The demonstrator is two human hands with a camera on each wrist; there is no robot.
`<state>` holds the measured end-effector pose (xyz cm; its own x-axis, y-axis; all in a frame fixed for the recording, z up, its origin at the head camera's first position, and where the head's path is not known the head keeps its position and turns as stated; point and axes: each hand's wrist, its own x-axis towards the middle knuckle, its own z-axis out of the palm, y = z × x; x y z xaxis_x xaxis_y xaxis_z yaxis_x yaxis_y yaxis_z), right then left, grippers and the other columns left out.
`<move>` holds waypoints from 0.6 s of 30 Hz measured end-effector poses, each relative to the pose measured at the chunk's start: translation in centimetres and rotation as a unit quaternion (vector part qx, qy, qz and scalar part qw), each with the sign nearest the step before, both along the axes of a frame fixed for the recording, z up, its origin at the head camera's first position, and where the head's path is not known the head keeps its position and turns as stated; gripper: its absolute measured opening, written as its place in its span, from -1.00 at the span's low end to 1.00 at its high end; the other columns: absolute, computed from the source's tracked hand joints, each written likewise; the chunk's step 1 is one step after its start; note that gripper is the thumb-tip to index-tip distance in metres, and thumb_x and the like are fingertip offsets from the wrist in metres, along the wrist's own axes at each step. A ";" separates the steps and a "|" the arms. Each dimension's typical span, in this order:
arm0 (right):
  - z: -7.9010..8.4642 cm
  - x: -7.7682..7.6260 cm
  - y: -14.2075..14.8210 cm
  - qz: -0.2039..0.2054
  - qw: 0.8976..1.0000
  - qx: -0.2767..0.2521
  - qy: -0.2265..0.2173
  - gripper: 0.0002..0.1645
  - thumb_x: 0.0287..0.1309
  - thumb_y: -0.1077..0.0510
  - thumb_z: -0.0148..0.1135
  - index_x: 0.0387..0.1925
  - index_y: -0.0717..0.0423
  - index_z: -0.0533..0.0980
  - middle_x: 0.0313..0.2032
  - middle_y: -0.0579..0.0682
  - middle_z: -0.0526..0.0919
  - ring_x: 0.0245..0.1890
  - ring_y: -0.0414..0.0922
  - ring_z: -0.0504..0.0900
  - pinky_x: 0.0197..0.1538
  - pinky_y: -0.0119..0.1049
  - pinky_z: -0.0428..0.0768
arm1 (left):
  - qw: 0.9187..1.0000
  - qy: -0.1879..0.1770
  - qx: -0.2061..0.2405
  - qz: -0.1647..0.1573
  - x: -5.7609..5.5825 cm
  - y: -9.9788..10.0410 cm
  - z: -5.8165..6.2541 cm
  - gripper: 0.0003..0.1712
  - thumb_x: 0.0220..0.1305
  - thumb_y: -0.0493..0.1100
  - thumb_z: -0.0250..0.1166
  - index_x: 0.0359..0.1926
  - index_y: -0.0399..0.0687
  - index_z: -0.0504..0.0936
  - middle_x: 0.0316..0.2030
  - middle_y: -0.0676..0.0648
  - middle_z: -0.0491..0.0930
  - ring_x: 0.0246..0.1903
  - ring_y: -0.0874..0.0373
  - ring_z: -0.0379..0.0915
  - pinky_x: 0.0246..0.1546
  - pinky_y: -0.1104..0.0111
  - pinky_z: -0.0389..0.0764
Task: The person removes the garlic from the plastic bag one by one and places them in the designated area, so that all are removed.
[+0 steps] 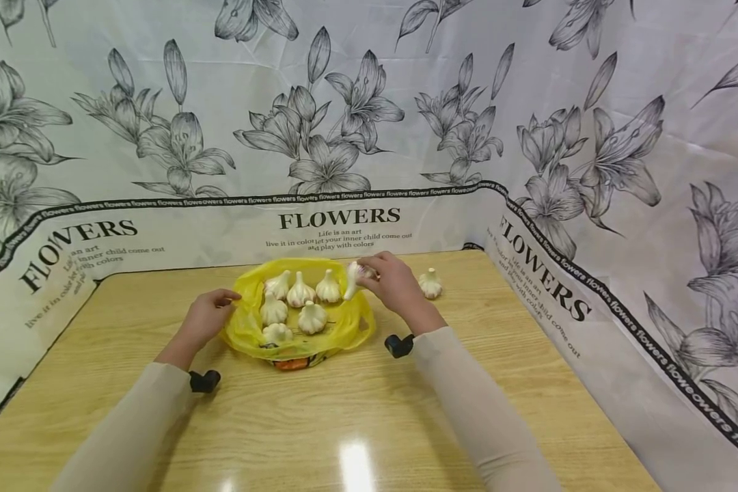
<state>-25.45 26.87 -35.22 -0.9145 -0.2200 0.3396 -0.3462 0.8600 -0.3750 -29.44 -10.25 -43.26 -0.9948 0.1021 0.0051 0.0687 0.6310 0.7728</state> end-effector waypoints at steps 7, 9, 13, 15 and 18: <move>0.5 0.5 2.7 -0.022 1.000 0.006 -0.013 -0.47 0.21 -0.04 0.28 0.19 0.03 0.52 0.04 0.15 0.55 -0.09 0.04 0.63 -0.04 -0.14 0.64 | 1.000 0.005 -0.001 -0.001 -0.3 0.6 -0.3 -0.65 0.42 -0.24 0.01 0.14 -0.12 0.54 0.16 -0.33 0.46 0.14 -0.23 0.39 -0.03 0.08 0.57; 0.6 0.6 3.5 -0.031 0.999 0.009 -0.014 -0.46 0.22 -0.04 0.27 0.20 0.03 0.51 0.05 0.16 0.54 -0.08 0.05 0.62 -0.03 -0.11 0.63 | 1.000 0.008 -0.001 -0.003 -0.3 0.7 -0.3 -0.65 0.42 -0.24 0.00 0.15 -0.13 0.54 0.16 -0.34 0.46 0.14 -0.23 0.39 -0.04 0.08 0.57; 0.6 0.9 4.9 -0.049 0.999 0.010 -0.018 -0.45 0.22 -0.05 0.27 0.21 0.03 0.50 0.05 0.16 0.53 -0.08 0.06 0.62 -0.05 -0.09 0.63 | 1.000 0.003 0.001 -0.005 -0.3 0.6 -0.3 -0.63 0.43 -0.23 -0.02 0.17 -0.13 0.52 0.17 -0.34 0.44 0.15 -0.24 0.38 -0.02 0.08 0.57; 0.5 1.0 5.4 -0.051 0.998 0.006 -0.019 -0.45 0.22 -0.06 0.27 0.20 0.04 0.51 0.04 0.15 0.53 -0.07 0.06 0.63 -0.06 -0.09 0.63 | 1.000 0.002 -0.004 -0.002 -0.3 0.5 -0.3 -0.63 0.43 -0.23 -0.02 0.17 -0.13 0.52 0.17 -0.35 0.44 0.15 -0.24 0.38 -0.01 0.07 0.57; 0.2 1.2 6.4 -0.057 0.998 0.004 -0.023 -0.45 0.23 -0.05 0.26 0.20 0.07 0.50 0.04 0.15 0.53 -0.06 0.07 0.64 -0.08 -0.10 0.64 | 1.000 0.000 -0.006 -0.001 -0.3 0.4 -0.3 -0.63 0.43 -0.24 -0.02 0.17 -0.13 0.52 0.16 -0.35 0.45 0.14 -0.24 0.38 -0.01 0.07 0.57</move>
<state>-24.27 33.22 -35.00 -0.9484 -0.1168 0.2949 -0.2291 0.8953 -0.3820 -29.71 -9.88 -43.51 -0.9946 0.1034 0.0031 0.0689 0.6396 0.7656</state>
